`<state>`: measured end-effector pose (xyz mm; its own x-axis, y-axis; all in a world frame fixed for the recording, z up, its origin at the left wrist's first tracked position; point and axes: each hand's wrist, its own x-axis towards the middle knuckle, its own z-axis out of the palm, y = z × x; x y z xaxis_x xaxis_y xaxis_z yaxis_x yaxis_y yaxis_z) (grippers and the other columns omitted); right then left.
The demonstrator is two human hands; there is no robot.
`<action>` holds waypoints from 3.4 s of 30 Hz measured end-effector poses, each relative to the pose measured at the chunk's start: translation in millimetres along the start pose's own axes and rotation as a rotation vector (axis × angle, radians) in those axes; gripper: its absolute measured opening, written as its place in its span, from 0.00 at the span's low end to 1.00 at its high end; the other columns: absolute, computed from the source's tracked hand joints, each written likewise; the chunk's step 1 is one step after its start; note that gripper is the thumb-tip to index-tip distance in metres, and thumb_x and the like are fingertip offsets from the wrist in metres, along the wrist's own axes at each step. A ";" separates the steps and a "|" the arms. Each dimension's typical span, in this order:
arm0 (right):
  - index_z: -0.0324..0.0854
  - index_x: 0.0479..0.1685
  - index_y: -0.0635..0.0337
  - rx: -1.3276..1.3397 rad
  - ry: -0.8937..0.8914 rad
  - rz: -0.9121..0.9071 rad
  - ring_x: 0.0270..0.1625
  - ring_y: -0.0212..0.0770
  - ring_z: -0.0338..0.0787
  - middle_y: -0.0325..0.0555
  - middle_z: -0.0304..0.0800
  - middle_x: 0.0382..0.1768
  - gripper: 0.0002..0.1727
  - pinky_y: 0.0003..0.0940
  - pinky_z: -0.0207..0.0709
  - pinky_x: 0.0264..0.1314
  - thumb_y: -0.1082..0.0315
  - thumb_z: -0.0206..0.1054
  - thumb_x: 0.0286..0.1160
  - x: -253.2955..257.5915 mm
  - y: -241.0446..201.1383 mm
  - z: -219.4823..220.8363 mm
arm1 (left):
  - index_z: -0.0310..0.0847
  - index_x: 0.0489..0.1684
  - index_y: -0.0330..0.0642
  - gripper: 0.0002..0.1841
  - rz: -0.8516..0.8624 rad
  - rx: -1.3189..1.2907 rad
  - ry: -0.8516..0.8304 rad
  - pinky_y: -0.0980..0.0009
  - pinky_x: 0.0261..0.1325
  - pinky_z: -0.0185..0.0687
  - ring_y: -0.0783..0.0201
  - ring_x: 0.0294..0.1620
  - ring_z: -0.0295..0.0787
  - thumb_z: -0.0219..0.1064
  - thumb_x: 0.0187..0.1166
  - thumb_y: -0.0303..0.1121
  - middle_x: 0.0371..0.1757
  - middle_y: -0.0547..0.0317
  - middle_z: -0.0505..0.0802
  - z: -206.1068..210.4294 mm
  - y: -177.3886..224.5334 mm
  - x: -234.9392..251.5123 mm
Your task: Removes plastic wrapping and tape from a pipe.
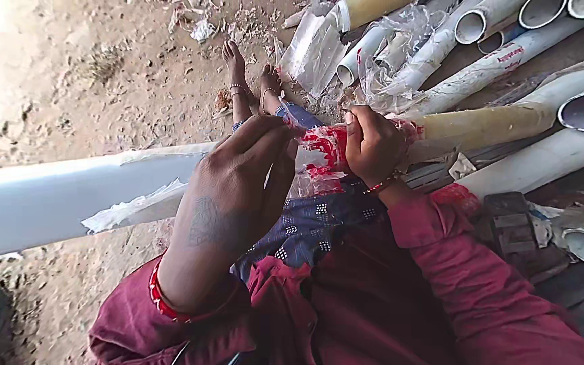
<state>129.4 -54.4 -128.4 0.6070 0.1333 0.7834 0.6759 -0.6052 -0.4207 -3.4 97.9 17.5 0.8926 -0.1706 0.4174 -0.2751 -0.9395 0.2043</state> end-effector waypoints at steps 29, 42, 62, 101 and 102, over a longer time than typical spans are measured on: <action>0.91 0.47 0.66 0.415 -0.456 -0.101 0.37 0.37 0.91 0.52 0.95 0.41 0.12 0.28 0.82 0.40 0.64 0.72 0.76 9.1 -25.4 -38.4 | 0.90 0.57 0.37 0.14 -0.272 0.003 0.194 0.51 0.83 0.70 0.47 0.68 0.90 0.58 0.83 0.21 0.55 0.45 0.96 52.6 -27.0 1.2; 0.92 0.35 0.63 0.330 -0.602 -0.535 0.29 0.48 0.90 0.51 0.91 0.28 0.11 0.39 0.75 0.27 0.65 0.69 0.74 47.8 -33.4 -27.4 | 0.88 0.40 0.34 0.05 -0.421 -0.013 0.250 0.51 0.57 0.80 0.41 0.55 0.86 0.67 0.75 0.20 0.47 0.39 0.88 54.5 -22.9 0.8; 0.88 0.50 0.68 0.310 -0.430 -0.014 0.37 0.30 0.89 0.51 0.94 0.40 0.14 0.22 0.81 0.42 0.63 0.66 0.84 32.4 4.9 -36.4 | 0.91 0.38 0.38 0.04 -0.089 -0.145 0.017 0.59 0.51 0.83 0.50 0.46 0.89 0.75 0.71 0.27 0.40 0.49 0.93 48.1 -28.7 -9.4; 0.87 0.51 0.69 0.108 -0.061 0.206 0.25 0.38 0.83 0.51 0.89 0.28 0.14 0.32 0.75 0.29 0.66 0.62 0.84 4.6 29.9 -9.6 | 0.89 0.61 0.39 0.22 -0.082 -0.157 -0.087 0.53 0.61 0.81 0.44 0.61 0.83 0.81 0.67 0.33 0.65 0.43 0.86 65.6 -3.4 18.5; 0.87 0.51 0.69 0.107 -0.058 0.206 0.25 0.38 0.83 0.51 0.89 0.28 0.14 0.32 0.75 0.30 0.66 0.63 0.84 4.7 29.7 -9.5 | 0.92 0.56 0.41 0.17 -0.049 -0.161 -0.146 0.56 0.60 0.83 0.47 0.59 0.84 0.79 0.69 0.33 0.64 0.46 0.87 69.1 -3.8 17.6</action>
<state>148.3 -79.2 -132.9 0.7579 0.0626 0.6493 0.5737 -0.5378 -0.6178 37.9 77.9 -37.1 0.9453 -0.1777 0.2735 -0.2729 -0.8901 0.3649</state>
